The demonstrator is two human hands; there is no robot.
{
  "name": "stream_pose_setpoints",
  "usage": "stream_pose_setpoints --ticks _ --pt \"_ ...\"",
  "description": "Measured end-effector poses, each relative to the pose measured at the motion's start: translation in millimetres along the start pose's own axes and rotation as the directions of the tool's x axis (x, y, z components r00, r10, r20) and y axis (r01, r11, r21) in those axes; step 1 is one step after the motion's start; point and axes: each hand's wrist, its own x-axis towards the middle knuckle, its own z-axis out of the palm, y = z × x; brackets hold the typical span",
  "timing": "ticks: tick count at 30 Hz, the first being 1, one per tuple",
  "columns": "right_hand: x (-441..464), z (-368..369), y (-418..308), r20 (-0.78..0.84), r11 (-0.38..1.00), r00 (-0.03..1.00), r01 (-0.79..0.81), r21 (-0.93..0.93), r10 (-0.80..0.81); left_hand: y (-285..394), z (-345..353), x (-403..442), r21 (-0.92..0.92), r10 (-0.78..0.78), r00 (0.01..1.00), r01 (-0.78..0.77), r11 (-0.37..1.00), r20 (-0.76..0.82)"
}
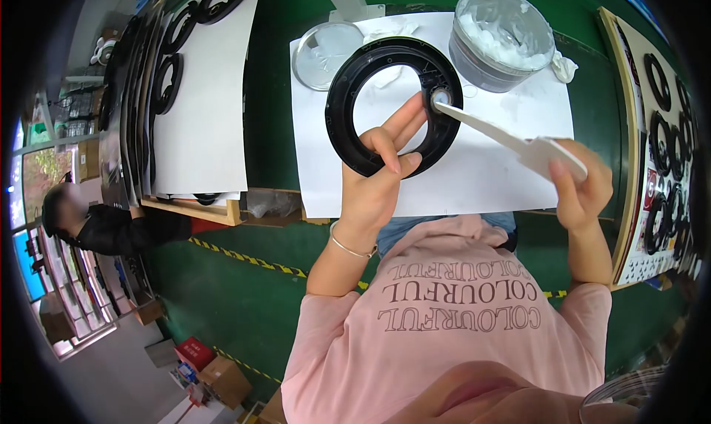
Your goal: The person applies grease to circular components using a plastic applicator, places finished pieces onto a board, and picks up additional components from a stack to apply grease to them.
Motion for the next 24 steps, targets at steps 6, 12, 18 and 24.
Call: stream_pose_setpoints --ticks 6,12,18,24 --pt "-3.9 0.2 12.5 -0.158 0.808 0.837 -0.430 0.403 0.524 0.8 0.8 0.4 -0.027 -0.010 1.000 0.010 1.000 -0.012" --pt "-2.9 -4.4 20.9 -0.075 0.858 0.878 -0.438 0.267 0.472 1.6 -1.4 0.8 -0.041 -0.032 0.999 0.032 0.999 -0.014" --pt "-0.4 -3.1 20.5 -0.035 0.803 0.856 -0.469 0.368 0.516 -0.9 -0.6 1.1 -0.057 -0.034 0.999 0.034 0.998 -0.002" --pt "-0.9 -10.7 28.9 0.020 0.760 0.822 -0.535 0.370 0.569 1.2 1.2 0.7 -0.059 -0.055 0.998 0.054 0.997 -0.019"
